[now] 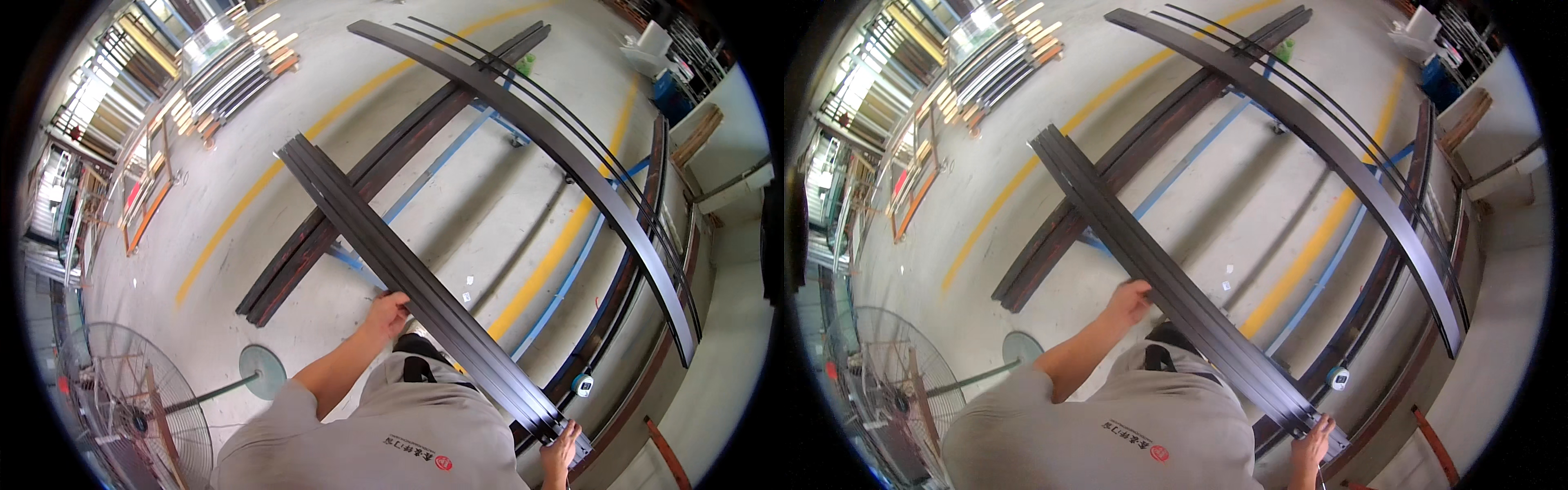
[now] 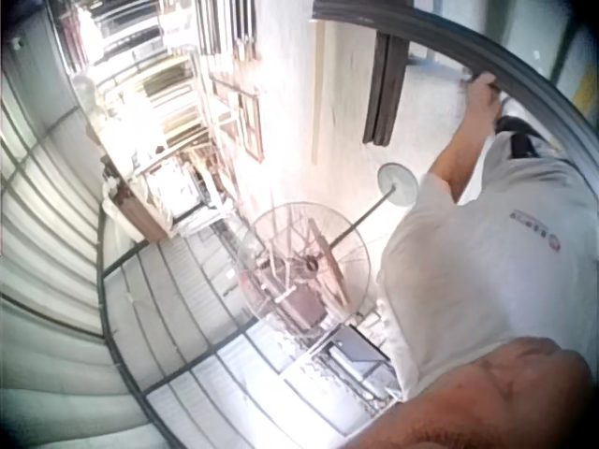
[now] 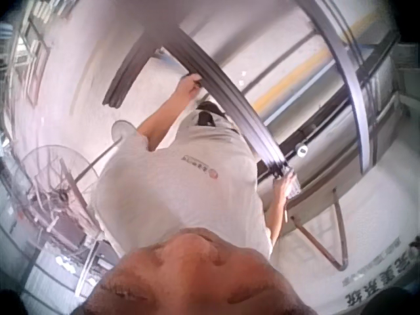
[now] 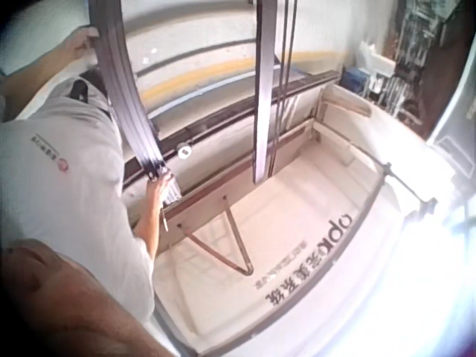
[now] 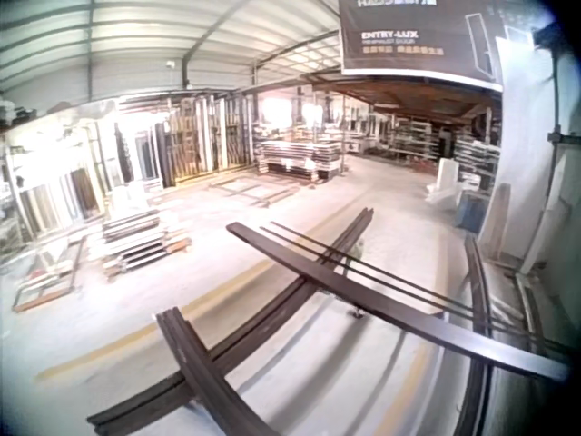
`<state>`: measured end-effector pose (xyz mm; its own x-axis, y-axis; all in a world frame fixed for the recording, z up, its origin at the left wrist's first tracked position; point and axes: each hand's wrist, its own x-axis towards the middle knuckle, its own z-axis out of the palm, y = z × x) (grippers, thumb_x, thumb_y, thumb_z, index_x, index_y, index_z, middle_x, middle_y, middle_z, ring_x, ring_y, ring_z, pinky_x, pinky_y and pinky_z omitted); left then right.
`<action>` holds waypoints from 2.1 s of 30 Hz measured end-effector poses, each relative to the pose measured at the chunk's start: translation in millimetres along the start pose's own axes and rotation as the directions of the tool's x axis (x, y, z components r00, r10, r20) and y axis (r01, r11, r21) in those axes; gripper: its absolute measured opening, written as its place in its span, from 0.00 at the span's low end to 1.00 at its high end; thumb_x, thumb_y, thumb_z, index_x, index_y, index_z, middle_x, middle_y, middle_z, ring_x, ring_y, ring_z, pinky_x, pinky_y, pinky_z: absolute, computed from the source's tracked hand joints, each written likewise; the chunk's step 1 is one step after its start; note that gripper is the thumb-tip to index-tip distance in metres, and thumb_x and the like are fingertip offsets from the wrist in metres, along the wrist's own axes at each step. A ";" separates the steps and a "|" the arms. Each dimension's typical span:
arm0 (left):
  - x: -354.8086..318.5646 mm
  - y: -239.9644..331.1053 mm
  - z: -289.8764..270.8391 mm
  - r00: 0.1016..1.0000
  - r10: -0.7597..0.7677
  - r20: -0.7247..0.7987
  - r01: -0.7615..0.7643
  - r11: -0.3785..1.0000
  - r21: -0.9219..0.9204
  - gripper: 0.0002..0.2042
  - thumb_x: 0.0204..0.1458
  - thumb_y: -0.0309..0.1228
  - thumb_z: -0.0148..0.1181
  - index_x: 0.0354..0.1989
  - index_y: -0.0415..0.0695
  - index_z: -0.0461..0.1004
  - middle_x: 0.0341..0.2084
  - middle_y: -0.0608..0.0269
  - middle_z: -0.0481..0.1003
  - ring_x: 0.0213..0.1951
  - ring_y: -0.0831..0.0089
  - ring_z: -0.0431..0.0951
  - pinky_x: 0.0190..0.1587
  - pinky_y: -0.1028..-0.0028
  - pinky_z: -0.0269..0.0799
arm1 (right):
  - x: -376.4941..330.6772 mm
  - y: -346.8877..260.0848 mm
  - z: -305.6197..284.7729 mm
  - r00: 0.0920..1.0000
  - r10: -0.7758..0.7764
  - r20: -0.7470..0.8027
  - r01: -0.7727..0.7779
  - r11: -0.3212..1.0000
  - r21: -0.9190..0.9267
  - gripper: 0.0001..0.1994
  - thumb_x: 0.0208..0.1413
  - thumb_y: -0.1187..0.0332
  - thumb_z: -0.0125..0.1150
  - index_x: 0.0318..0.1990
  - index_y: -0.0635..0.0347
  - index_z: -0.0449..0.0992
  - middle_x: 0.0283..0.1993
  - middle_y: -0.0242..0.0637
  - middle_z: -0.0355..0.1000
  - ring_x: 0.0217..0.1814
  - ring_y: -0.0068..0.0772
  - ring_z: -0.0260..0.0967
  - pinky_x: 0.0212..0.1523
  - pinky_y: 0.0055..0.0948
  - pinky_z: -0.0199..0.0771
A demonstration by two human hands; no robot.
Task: The person assembles a metal frame structure by inserting small metal brackets into the grooves of long metal profiles. They use a screwdriver to tighten screws into the brackets, securing the pieces together. The person handles multiple profiles and brackets, aligning them and fastening them to form a larger frame.
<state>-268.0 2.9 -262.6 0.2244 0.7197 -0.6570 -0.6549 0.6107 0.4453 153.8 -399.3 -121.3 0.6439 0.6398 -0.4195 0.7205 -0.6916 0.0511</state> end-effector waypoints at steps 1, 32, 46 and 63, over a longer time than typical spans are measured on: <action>-13.4 -12.0 -3.7 1.000 -0.026 0.005 0.026 1.000 -0.014 0.15 0.56 0.20 0.59 0.52 0.30 0.79 0.49 0.51 0.83 0.52 0.58 0.83 0.60 0.62 0.77 | -0.3 16.7 4.5 1.000 -0.003 -0.009 0.003 1.000 -0.027 0.50 0.33 0.78 0.77 0.70 0.64 0.57 0.72 0.56 0.54 0.54 0.68 0.76 0.50 0.50 0.83; -222.8 -62.3 -26.4 0.998 0.056 -0.031 -0.004 0.544 0.839 0.09 0.53 0.30 0.64 0.22 0.43 0.77 0.21 0.72 0.70 0.26 0.82 0.66 0.29 0.74 0.61 | 175.2 21.6 -14.6 0.961 -0.253 0.112 0.267 0.954 -0.134 0.37 0.41 0.57 0.83 0.56 0.66 0.70 0.52 0.58 0.80 0.58 0.60 0.78 0.58 0.50 0.80; -226.0 5.6 62.8 0.677 -0.117 0.727 -0.650 0.368 0.665 0.17 0.65 0.31 0.59 0.60 0.40 0.77 0.50 0.60 0.82 0.50 0.65 0.81 0.58 0.64 0.76 | -84.4 -300.0 -135.6 0.606 -0.741 -0.288 0.572 0.154 0.806 0.36 0.41 0.72 0.83 0.60 0.63 0.71 0.51 0.43 0.76 0.51 0.39 0.76 0.55 0.36 0.76; -163.9 288.2 -119.6 0.812 -0.490 0.317 0.112 0.663 0.740 0.15 0.63 0.31 0.64 0.49 0.30 0.80 0.34 0.62 0.81 0.34 0.78 0.79 0.38 0.74 0.77 | -194.6 -609.7 -44.0 0.774 -0.631 -0.054 0.522 0.588 0.618 0.38 0.50 0.65 0.79 0.66 0.67 0.66 0.50 0.54 0.77 0.50 0.58 0.77 0.54 0.44 0.78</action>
<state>-579.8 21.4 -99.4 0.7318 0.3898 -0.5590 0.1245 0.7299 0.6721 -399.4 -87.4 -30.9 0.0577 0.9496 -0.3081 0.6010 -0.2795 -0.7488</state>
